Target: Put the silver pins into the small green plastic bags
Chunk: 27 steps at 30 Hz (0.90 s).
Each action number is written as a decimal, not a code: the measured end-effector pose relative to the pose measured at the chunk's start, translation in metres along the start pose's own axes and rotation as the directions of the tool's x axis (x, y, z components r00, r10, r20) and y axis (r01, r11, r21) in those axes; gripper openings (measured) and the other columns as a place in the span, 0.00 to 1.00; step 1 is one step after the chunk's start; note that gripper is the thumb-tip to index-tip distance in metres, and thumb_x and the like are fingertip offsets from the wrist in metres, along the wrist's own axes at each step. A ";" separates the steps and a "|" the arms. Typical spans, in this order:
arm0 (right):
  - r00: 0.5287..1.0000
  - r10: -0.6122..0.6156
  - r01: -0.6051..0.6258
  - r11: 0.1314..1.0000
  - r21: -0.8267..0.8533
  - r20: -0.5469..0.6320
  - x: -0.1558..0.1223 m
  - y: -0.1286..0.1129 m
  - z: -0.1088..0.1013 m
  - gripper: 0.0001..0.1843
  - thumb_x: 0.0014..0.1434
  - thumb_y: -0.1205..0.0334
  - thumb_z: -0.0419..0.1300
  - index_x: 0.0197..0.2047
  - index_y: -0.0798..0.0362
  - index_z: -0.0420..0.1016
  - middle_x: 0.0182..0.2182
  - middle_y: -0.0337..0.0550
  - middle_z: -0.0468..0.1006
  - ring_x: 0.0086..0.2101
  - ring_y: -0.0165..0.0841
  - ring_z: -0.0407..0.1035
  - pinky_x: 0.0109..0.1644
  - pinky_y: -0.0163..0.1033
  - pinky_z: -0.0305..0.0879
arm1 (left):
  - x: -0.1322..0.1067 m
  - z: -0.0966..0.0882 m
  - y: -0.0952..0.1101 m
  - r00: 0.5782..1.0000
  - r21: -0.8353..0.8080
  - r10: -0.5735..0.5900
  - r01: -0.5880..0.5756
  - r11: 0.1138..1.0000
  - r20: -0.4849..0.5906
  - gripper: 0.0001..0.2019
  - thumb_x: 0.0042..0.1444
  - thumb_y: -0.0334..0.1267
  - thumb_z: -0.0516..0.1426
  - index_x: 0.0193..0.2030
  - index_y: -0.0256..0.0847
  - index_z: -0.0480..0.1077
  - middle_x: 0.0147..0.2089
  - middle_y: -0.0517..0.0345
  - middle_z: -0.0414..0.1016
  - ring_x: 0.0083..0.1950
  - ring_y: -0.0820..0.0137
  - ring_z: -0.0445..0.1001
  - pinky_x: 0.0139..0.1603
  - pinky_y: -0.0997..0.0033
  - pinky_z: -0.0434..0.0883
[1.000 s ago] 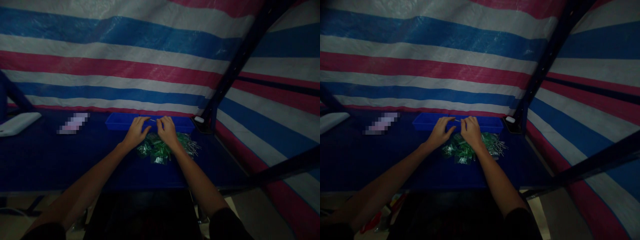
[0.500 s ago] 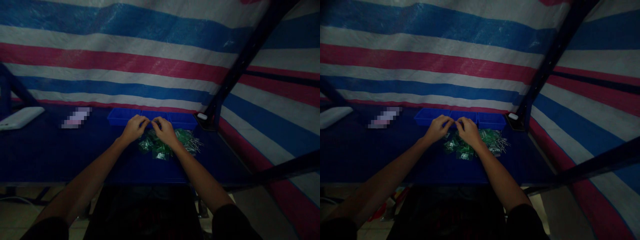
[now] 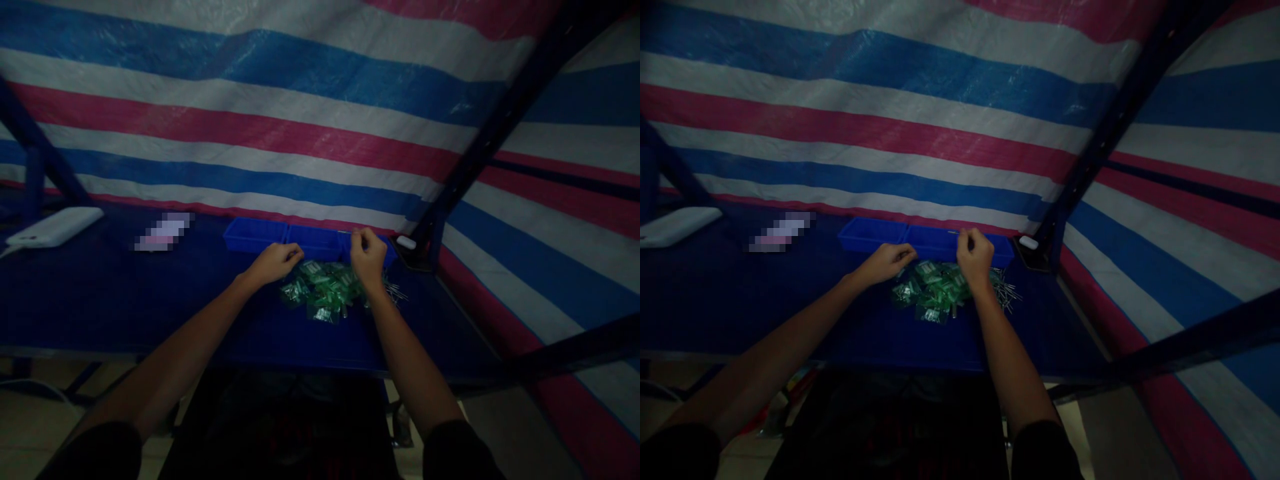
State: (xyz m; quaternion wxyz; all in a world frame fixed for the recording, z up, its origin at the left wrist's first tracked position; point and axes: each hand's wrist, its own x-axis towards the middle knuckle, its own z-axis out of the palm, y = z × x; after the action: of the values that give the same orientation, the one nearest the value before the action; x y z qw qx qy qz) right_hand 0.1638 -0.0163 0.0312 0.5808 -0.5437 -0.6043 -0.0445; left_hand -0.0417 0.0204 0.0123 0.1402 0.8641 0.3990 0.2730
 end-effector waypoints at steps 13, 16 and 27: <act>0.929 -0.323 0.330 0.944 -0.010 0.181 0.017 -0.050 0.029 0.10 0.57 0.62 0.49 0.29 0.53 0.69 0.25 0.40 0.70 0.29 0.30 0.63 0.38 0.37 0.58 | -0.003 -0.003 -0.017 0.960 0.120 0.034 -0.070 0.990 0.277 0.13 0.51 0.41 0.52 0.43 0.41 0.69 0.35 0.55 0.73 0.34 0.69 0.71 0.33 0.73 0.64; 0.942 -0.332 0.334 0.941 0.060 -0.041 0.032 -0.081 0.036 0.11 0.59 0.60 0.47 0.31 0.53 0.68 0.24 0.40 0.67 0.29 0.30 0.62 0.37 0.38 0.57 | -0.005 -0.002 -0.018 0.946 0.188 0.044 -0.108 0.976 0.320 0.14 0.52 0.41 0.51 0.45 0.41 0.69 0.39 0.53 0.72 0.39 0.67 0.71 0.38 0.71 0.65; 0.985 0.028 -0.096 0.912 -0.400 -0.171 0.029 0.002 -0.016 0.11 0.51 0.62 0.52 0.36 0.56 0.69 0.34 0.48 0.69 0.38 0.38 0.62 0.43 0.45 0.57 | -0.003 0.011 0.000 0.987 0.082 -0.102 0.092 0.992 0.127 0.14 0.55 0.45 0.49 0.36 0.41 0.72 0.33 0.56 0.76 0.33 0.70 0.73 0.32 0.75 0.64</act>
State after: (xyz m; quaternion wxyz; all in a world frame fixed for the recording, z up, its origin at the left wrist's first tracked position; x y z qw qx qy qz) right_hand 0.1834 -0.0086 0.0564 0.5033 -0.6660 -0.5150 -0.1945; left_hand -0.0374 0.0178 0.0021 0.1460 0.8644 0.4405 0.1934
